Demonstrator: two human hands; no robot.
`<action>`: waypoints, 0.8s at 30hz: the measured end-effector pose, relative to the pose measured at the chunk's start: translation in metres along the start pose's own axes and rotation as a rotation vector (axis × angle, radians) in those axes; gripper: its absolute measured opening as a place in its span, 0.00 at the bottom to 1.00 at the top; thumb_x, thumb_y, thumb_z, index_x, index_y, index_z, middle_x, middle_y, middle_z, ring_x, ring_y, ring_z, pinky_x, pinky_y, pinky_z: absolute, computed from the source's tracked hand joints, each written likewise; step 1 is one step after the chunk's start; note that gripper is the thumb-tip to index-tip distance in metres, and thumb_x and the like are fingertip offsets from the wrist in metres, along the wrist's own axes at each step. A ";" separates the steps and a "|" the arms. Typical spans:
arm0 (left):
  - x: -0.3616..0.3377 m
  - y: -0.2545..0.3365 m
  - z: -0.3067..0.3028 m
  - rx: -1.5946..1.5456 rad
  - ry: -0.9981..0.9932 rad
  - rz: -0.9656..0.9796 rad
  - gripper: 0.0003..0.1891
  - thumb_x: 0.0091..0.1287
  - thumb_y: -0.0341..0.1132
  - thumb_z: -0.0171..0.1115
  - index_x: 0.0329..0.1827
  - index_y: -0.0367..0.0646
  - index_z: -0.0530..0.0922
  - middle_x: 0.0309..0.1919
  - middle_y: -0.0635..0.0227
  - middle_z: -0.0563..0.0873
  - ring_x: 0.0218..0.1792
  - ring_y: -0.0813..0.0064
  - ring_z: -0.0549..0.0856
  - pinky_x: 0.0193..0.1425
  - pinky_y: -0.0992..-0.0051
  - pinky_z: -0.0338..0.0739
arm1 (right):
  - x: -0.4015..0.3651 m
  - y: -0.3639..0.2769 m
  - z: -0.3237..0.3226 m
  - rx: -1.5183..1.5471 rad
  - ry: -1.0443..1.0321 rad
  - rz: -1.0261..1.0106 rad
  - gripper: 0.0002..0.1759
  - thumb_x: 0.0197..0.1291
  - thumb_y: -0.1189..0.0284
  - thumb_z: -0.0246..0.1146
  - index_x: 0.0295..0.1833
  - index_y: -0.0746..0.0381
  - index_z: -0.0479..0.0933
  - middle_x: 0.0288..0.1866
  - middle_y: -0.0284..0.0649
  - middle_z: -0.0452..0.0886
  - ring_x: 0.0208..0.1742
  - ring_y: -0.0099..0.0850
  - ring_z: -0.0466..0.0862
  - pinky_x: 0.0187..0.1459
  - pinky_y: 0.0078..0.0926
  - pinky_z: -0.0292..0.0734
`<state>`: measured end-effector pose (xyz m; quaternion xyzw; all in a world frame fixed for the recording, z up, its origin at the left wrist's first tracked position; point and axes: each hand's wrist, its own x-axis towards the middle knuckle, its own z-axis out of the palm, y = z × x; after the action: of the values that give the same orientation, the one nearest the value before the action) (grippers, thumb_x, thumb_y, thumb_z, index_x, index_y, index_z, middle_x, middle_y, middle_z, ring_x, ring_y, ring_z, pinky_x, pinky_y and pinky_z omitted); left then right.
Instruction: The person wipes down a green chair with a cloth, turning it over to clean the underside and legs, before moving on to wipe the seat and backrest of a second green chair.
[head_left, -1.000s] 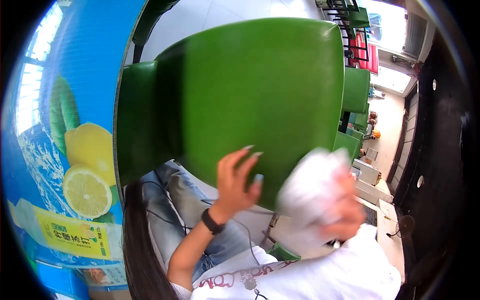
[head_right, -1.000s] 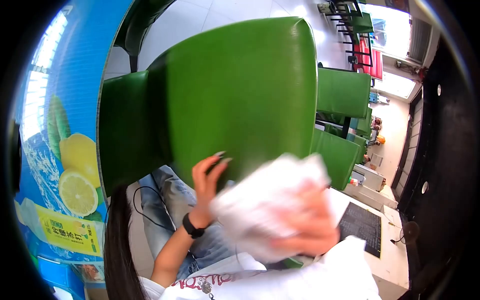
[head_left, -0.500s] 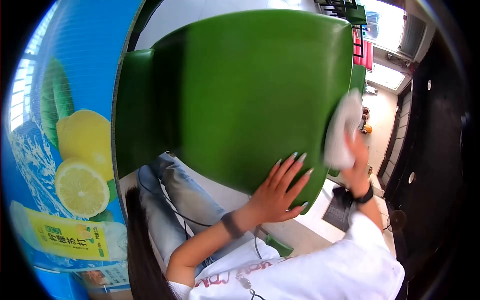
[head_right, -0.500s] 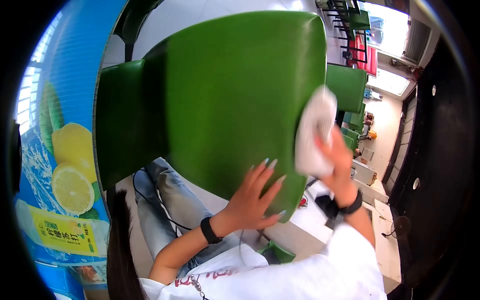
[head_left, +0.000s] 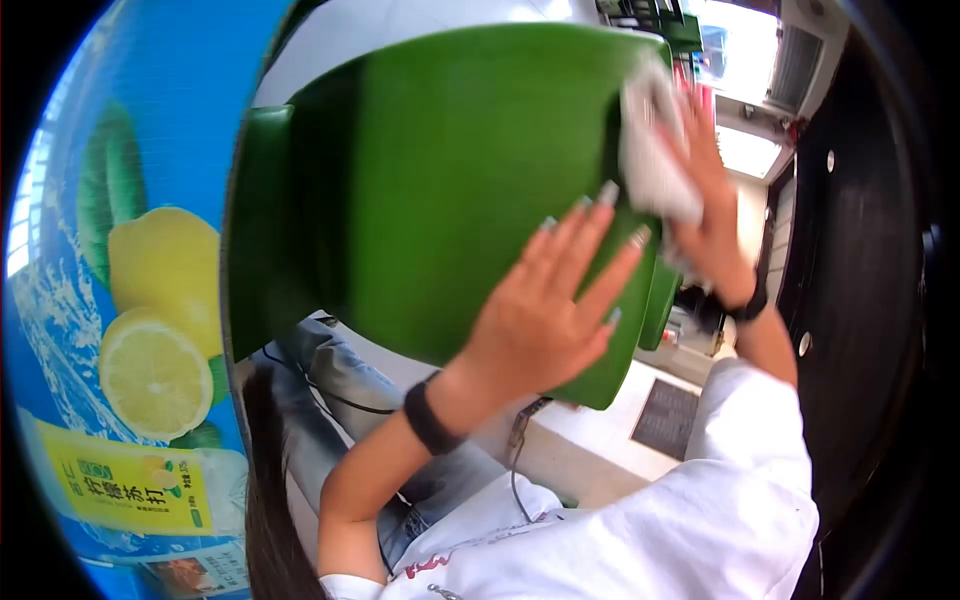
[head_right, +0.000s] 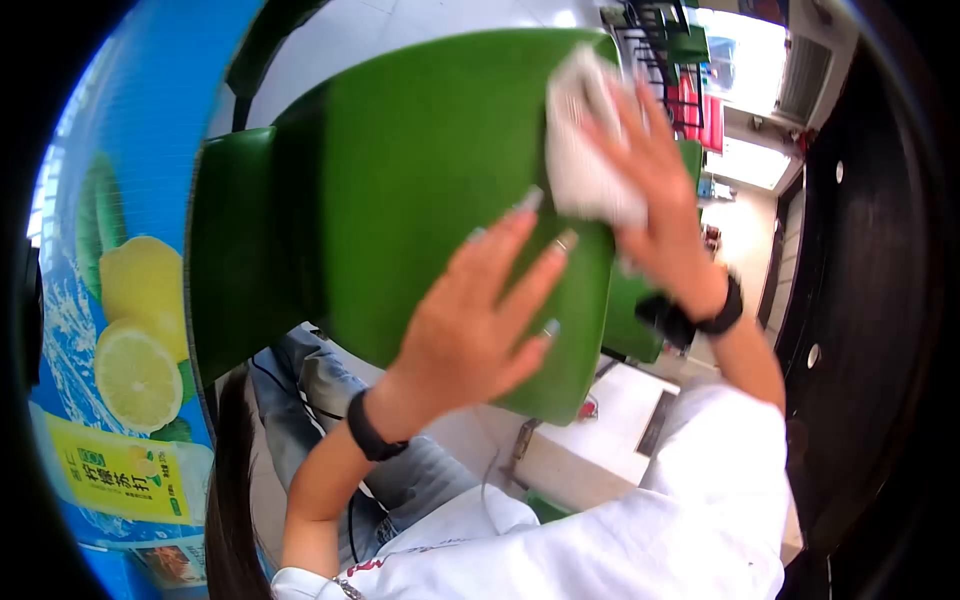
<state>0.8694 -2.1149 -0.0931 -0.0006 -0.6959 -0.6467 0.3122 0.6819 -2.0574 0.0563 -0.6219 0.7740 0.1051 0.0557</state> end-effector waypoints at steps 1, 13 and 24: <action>-0.002 -0.006 -0.002 0.049 0.007 -0.014 0.36 0.56 0.38 0.65 0.70 0.40 0.66 0.70 0.41 0.61 0.67 0.44 0.68 0.69 0.55 0.65 | 0.024 0.019 0.003 -0.069 0.064 -0.051 0.31 0.48 0.72 0.63 0.63 0.57 0.76 0.71 0.52 0.67 0.73 0.53 0.64 0.72 0.49 0.58; -0.100 0.015 0.053 -0.317 0.141 -0.082 0.37 0.63 0.42 0.60 0.75 0.51 0.55 0.69 0.34 0.58 0.66 0.36 0.67 0.66 0.48 0.67 | -0.082 -0.114 0.029 0.175 -0.467 -0.129 0.26 0.38 0.72 0.62 0.50 0.62 0.81 0.53 0.44 0.82 0.56 0.36 0.81 0.64 0.38 0.72; -0.089 0.026 0.059 -0.105 0.332 -0.133 0.29 0.57 0.39 0.61 0.63 0.43 0.70 0.63 0.31 0.60 0.62 0.28 0.67 0.64 0.41 0.65 | -0.051 -0.009 0.012 0.104 0.246 0.115 0.24 0.62 0.72 0.59 0.65 0.60 0.70 0.67 0.49 0.70 0.66 0.41 0.73 0.68 0.39 0.65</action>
<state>0.9261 -2.0219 -0.1062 0.1358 -0.5988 -0.6925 0.3788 0.7018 -2.0077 0.0544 -0.5812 0.8136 -0.0093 -0.0136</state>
